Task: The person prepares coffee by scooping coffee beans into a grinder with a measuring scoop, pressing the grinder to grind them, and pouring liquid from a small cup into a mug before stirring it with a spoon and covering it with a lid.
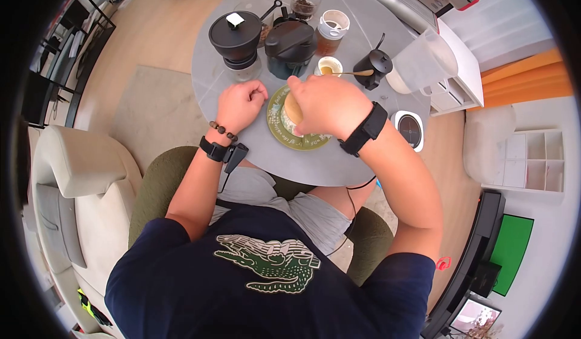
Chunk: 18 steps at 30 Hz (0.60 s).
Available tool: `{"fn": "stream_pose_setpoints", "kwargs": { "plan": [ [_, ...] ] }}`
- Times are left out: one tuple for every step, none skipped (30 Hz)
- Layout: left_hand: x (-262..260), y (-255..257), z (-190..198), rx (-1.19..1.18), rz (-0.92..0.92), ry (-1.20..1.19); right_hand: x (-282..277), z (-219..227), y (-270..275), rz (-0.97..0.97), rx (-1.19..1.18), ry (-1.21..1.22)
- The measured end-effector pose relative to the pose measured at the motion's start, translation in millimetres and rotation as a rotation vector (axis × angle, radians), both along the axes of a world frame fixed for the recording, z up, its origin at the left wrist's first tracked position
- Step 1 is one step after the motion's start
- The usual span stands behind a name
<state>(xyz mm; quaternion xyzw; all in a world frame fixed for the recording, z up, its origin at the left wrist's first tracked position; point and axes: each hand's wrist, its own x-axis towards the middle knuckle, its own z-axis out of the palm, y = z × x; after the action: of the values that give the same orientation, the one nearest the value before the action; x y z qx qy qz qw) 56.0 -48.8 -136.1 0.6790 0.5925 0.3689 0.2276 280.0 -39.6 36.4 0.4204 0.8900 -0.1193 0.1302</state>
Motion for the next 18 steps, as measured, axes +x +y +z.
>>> {"fn": "stream_pose_setpoints", "kwargs": {
  "plan": [
    [0.2,0.0,0.2,0.001,-0.005,0.003,-0.8,1.6,-0.9,-0.001,0.004,-0.011],
    [0.1,0.1,0.2,-0.002,-0.006,0.001,-1.0,2.3,-1.8,-0.001,0.007,-0.021],
    [-0.1,0.0,0.2,-0.006,-0.006,0.000,-0.1,0.9,-1.9,-0.005,0.008,-0.018],
    [-0.2,-0.2,0.3,-0.005,-0.010,0.002,0.9,-1.5,-1.3,0.005,0.014,-0.013],
    [-0.2,0.0,0.5,-0.007,-0.013,0.000,1.7,-2.6,-0.5,0.014,0.020,-0.008],
    [-0.2,0.2,0.6,-0.010,-0.016,-0.001,1.7,-2.1,0.1,0.010,0.021,-0.006],
    [-0.1,0.4,-0.1,-0.008,-0.020,0.001,1.0,-1.4,0.6,0.010,0.007,-0.020],
    [0.1,0.5,-1.4,-0.010,-0.016,-0.009,0.7,-1.0,0.5,0.010,-0.008,-0.035],
    [0.3,0.4,-1.3,-0.011,-0.012,-0.019,0.7,-0.8,-0.3,0.005,-0.006,-0.033],
    [0.5,0.3,-0.8,-0.010,-0.017,-0.017,0.9,-1.0,-1.3,0.005,0.000,-0.026],
    [0.6,-0.1,0.5,-0.013,-0.018,-0.013,1.5,-1.2,-2.3,0.007,0.007,-0.019],
    [0.5,-0.2,1.4,-0.015,-0.018,-0.008,2.7,-2.2,-2.6,0.002,0.008,-0.017],
    [0.4,0.0,0.9,-0.013,-0.021,-0.006,3.7,-3.5,-2.5,0.003,0.012,-0.015],
    [0.2,0.5,-0.5,-0.013,-0.020,-0.007,4.2,-4.0,-1.9,0.005,0.017,-0.014],
    [0.0,0.9,-1.1,-0.012,-0.019,-0.009,4.1,-2.7,-1.2,0.002,0.019,-0.011],
    [-0.1,0.8,-0.6,-0.010,-0.022,-0.006,3.5,-0.5,-0.9,-0.003,-0.002,-0.027],
    [0.0,0.7,-0.1,-0.009,-0.023,-0.009,3.4,0.4,-0.4,-0.010,-0.025,-0.041],
    [0.4,0.4,-0.1,-0.010,-0.025,-0.011,3.8,0.0,0.0,-0.017,-0.024,-0.037]
  ]
}}
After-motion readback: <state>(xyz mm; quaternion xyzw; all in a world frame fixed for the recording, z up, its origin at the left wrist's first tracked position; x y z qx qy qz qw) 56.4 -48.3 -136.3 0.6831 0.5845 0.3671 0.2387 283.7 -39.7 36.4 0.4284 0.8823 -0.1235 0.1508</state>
